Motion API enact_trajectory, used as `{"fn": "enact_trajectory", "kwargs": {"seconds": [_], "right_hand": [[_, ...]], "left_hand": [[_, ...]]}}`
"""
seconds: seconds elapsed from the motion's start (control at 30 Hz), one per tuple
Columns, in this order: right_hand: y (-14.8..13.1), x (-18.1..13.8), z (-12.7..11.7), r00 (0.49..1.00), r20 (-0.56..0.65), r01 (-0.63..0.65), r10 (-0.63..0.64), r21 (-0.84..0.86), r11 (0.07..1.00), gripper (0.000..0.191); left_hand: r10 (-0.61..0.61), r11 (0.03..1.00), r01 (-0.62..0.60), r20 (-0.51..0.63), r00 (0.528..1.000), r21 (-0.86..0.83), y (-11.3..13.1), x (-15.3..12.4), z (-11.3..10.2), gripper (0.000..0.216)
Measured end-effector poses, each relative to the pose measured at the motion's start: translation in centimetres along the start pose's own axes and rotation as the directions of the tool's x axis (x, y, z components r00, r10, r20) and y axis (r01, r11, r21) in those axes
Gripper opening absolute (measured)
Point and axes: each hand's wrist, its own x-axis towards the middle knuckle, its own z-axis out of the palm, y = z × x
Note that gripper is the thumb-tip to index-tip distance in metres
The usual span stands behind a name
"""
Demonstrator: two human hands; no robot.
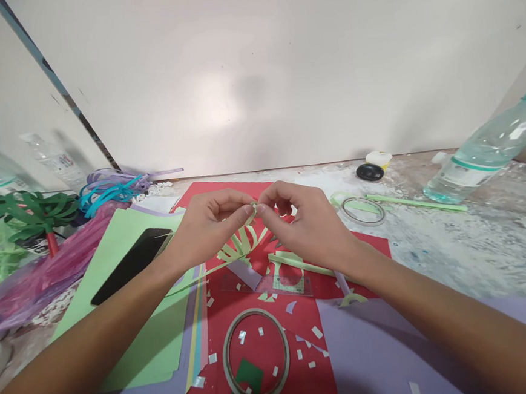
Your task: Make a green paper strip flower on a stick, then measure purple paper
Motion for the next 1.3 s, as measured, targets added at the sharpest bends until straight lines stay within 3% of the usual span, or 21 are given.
{"fn": "enact_trajectory", "kwargs": {"seconds": [0.8, 1.03, 1.17, 1.3], "right_hand": [[-0.27, -0.03, 0.07, 1.0, -0.01, 0.001, -0.001, -0.005, 1.0, 0.01], [-0.47, -0.12, 0.2, 1.0, -0.018, -0.026, 0.025, -0.023, 0.999, 0.011], [-0.56, -0.06, -0.02, 0.999, 0.011, -0.05, 0.049, 0.057, 0.997, 0.015], [-0.28, 0.25, -0.49, 0.994, 0.018, -0.107, 0.106, 0.2, 0.974, 0.017]], "left_hand": [[0.018, 0.994, -0.017, -0.011, 1.0, 0.104, 0.23, -0.24, -0.13, 0.016], [0.028, 0.997, -0.023, -0.069, 0.997, 0.079, 0.1, -0.21, 0.13, 0.013], [0.036, 0.999, -0.037, -0.125, 0.992, -0.001, 0.25, -0.09, 0.07, 0.01], [-0.076, 0.991, 0.057, -0.159, 0.984, -0.121, 0.28, 0.3, -0.72, 0.012]]}}
